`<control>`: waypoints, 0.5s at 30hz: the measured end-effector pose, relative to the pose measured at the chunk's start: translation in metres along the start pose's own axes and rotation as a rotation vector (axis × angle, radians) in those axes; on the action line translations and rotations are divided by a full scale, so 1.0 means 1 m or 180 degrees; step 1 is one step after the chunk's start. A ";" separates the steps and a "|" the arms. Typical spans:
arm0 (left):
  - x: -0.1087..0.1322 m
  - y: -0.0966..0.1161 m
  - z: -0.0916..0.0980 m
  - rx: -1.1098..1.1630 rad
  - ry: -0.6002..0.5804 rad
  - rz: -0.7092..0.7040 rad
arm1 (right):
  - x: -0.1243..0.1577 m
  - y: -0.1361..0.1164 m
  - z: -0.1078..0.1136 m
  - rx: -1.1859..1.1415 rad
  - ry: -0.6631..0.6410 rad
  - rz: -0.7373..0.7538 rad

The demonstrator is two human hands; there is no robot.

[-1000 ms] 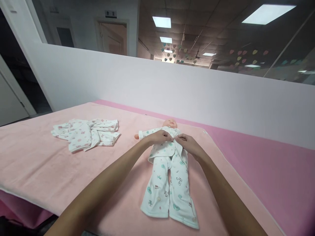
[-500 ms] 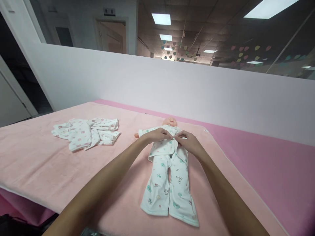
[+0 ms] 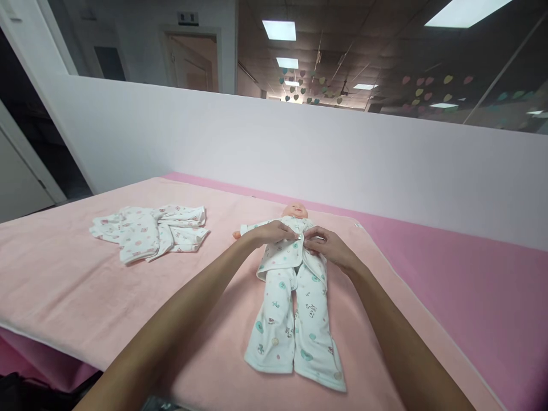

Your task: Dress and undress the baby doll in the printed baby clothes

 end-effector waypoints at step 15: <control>-0.004 -0.003 -0.003 -0.0200 0.0186 -0.0097 | 0.000 0.000 0.001 0.0451 0.0577 0.0415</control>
Point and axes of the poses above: each hand's wrist, its own x-axis away from the middle knuckle, its own z-axis out of the back of the hand, y = z × x, the point moved 9 cm from there along -x, towards the middle knuckle, and after that the axes turned 12 degrees about y, right-handed, at the moved point
